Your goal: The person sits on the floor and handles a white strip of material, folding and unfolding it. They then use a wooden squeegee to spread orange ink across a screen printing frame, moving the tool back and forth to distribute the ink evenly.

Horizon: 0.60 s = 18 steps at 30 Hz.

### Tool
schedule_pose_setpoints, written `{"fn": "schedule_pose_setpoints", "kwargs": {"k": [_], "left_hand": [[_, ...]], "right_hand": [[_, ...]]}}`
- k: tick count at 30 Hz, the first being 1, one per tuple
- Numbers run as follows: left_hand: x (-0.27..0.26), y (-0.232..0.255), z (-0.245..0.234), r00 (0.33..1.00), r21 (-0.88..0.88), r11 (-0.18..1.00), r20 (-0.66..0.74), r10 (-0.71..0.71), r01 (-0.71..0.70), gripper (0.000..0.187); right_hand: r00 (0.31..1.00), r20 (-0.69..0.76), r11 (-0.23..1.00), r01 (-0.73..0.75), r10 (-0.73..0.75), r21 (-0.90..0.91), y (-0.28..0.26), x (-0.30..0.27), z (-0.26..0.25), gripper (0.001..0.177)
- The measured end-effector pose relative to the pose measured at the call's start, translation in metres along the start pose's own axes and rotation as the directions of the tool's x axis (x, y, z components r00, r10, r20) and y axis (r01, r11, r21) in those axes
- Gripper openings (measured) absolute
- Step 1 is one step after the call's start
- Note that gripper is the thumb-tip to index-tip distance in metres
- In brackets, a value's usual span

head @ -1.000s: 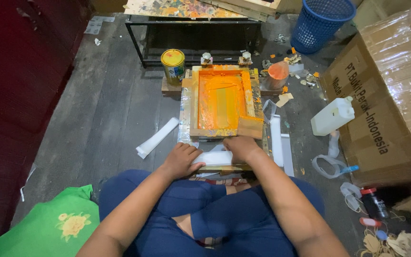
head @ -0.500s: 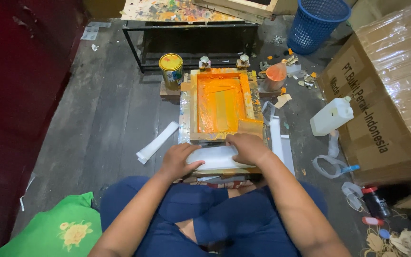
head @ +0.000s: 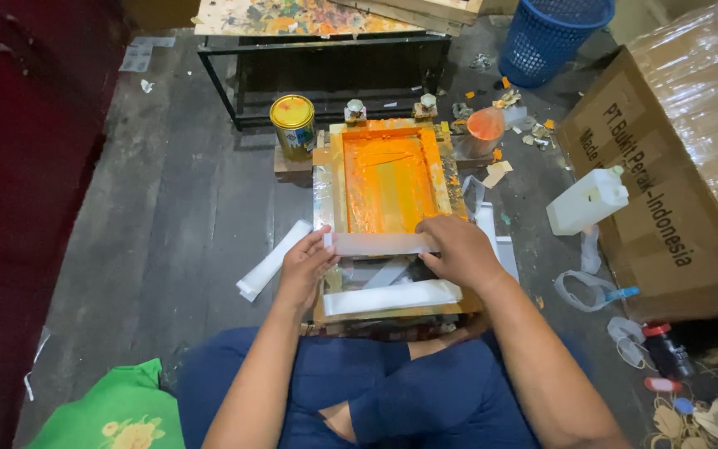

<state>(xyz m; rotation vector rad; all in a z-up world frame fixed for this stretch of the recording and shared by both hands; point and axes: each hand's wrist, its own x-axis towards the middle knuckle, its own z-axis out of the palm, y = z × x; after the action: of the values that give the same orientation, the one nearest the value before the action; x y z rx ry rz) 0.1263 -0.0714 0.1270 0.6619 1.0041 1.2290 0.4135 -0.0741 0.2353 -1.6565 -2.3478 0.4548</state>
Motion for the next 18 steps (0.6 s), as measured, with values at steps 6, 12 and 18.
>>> {"fn": "schedule_pose_setpoints", "kwargs": {"k": [6,12,18], "left_hand": [[0.024,-0.018,-0.010,0.995,-0.012,1.000,-0.099,-0.012,0.011,0.044],[0.019,-0.005,0.000,0.989,0.080,0.997,-0.144,0.035,-0.024,0.040],[0.013,0.003,0.006,0.986,0.150,0.987,-0.144,0.078,-0.056,0.042]], "right_hand": [[0.995,-0.091,0.999,0.046,-0.048,-0.026,0.014,0.007,0.015,0.043],[0.985,-0.148,0.996,0.084,-0.087,-0.029,0.024,0.012,0.026,0.044],[0.984,-0.174,0.996,0.055,-0.041,0.075,0.016,0.010,0.020,0.046]]}}
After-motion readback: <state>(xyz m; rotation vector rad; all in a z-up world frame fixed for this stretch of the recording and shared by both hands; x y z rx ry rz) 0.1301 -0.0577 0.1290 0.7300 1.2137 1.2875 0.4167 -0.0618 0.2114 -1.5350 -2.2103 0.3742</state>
